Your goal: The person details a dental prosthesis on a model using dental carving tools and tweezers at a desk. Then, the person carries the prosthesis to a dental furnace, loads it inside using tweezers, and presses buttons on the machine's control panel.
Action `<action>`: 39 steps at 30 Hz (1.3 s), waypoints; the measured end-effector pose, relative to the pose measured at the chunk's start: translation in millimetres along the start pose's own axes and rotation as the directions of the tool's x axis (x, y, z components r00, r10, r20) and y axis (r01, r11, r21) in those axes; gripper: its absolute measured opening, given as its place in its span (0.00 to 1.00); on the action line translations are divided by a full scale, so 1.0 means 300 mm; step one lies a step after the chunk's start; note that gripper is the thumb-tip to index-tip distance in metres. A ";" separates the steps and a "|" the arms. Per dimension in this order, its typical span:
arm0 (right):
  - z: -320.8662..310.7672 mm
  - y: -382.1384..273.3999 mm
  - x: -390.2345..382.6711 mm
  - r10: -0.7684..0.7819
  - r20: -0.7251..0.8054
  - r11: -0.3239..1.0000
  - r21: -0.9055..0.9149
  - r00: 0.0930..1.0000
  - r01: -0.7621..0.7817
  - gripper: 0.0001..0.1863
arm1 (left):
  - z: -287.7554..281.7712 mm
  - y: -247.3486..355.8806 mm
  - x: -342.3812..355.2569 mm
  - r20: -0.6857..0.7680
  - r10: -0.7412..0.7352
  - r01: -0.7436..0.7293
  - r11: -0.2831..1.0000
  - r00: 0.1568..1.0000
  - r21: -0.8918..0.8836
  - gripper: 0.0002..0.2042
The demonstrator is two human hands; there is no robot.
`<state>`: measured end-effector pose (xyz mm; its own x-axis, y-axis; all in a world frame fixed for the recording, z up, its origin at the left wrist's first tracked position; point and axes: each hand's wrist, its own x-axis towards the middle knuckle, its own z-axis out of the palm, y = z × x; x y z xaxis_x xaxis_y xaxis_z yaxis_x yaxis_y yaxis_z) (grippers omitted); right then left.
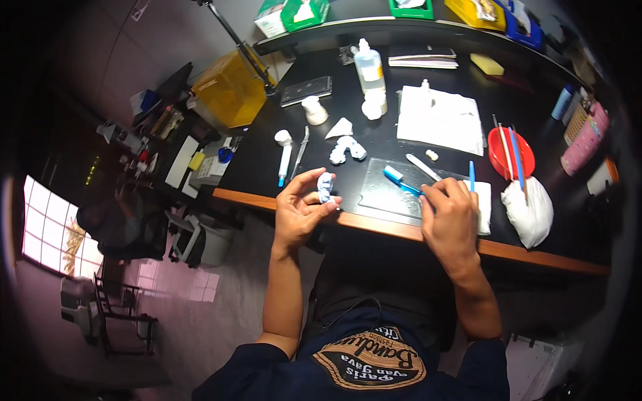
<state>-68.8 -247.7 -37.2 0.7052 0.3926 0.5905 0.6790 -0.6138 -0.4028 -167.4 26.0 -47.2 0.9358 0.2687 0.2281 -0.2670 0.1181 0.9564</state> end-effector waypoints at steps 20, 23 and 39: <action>0.002 -0.030 -0.019 -0.255 -0.184 0.928 0.231 0.949 0.293 0.10 | 0.032 0.034 0.025 -0.026 -0.067 0.071 0.966 0.997 0.250 0.29; 0.005 -0.031 -0.016 -0.265 -0.175 0.924 0.234 0.948 0.302 0.10 | 0.021 0.040 0.027 -0.026 -0.060 0.065 0.961 0.998 0.270 0.29; 0.026 -0.058 -0.027 -0.309 -0.096 0.931 0.171 0.946 0.322 0.07 | 0.020 0.035 0.013 0.010 0.066 -0.064 0.902 0.998 0.428 0.28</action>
<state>-84.6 -234.8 -40.6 0.4374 0.4955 0.7504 0.8942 -0.3279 -0.3047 -165.2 22.5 -35.1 0.9186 0.2662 0.2921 -0.2017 -0.3196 0.9258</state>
